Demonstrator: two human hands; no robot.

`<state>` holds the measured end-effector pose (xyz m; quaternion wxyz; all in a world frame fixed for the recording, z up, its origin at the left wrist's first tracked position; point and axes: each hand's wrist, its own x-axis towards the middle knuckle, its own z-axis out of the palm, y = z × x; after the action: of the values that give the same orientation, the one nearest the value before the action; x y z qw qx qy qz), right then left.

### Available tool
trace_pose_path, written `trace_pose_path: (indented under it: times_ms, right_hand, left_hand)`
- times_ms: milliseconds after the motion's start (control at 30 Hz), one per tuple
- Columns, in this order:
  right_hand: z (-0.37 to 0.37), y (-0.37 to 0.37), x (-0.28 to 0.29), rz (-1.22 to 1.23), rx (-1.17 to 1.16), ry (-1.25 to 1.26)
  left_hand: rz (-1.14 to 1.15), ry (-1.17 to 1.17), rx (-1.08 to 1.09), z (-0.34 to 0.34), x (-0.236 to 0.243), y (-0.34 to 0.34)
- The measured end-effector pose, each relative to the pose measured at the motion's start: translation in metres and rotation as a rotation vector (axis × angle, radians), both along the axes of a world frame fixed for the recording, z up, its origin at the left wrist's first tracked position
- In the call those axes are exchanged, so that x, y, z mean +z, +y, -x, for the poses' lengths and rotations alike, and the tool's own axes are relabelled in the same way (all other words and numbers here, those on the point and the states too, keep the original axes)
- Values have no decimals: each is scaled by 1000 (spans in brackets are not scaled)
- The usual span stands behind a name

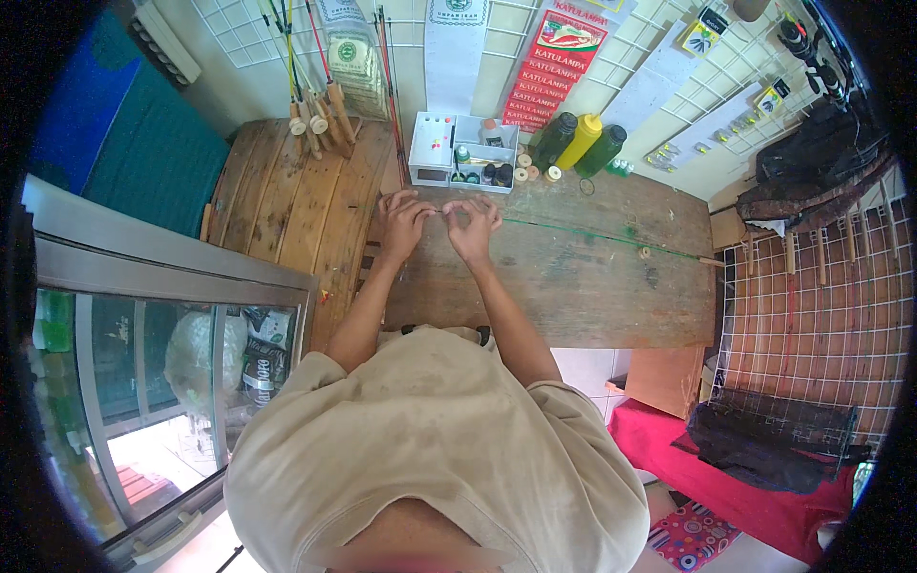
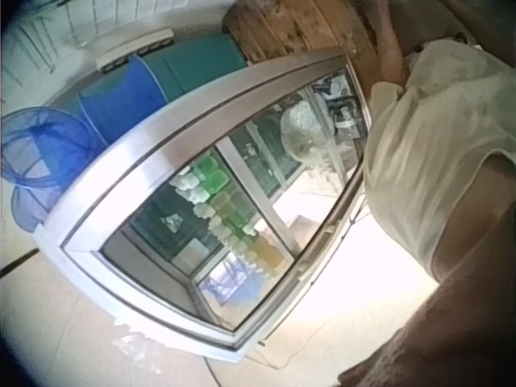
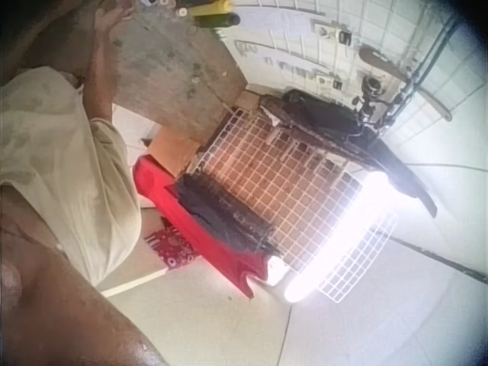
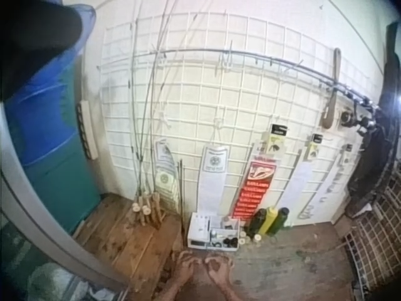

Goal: Repair or prepare a fishing rod by threading a line and attaching a small terminal tackle component.

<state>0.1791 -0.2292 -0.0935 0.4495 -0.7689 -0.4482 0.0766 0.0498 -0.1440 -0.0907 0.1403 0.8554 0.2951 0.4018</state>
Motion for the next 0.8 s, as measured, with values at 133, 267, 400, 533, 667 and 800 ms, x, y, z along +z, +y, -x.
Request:
trace_pose_path:
  times_ms: [133,267,400,533,667,800]
  right_hand:
    - [-2,3,3,-16,-1,-53]
    - [-4,3,6,-19,13,-162]
    - [-1,5,8,-15,0,-145]
    - [0,7,5,-50,-1,-123]
    - [1,8,3,-57,-9,-82]
    - [-1,10,2,-97,-34,-53]
  left_hand:
    - [52,-21,29,-3,0,-1]
    - [43,-12,59,-8,3,-4]
    - [71,-25,64,-10,5,-4]
    - [63,-27,49,-10,4,-5]
    - [94,7,41,-9,1,-4]
    - [114,8,34,-10,-2,-5]
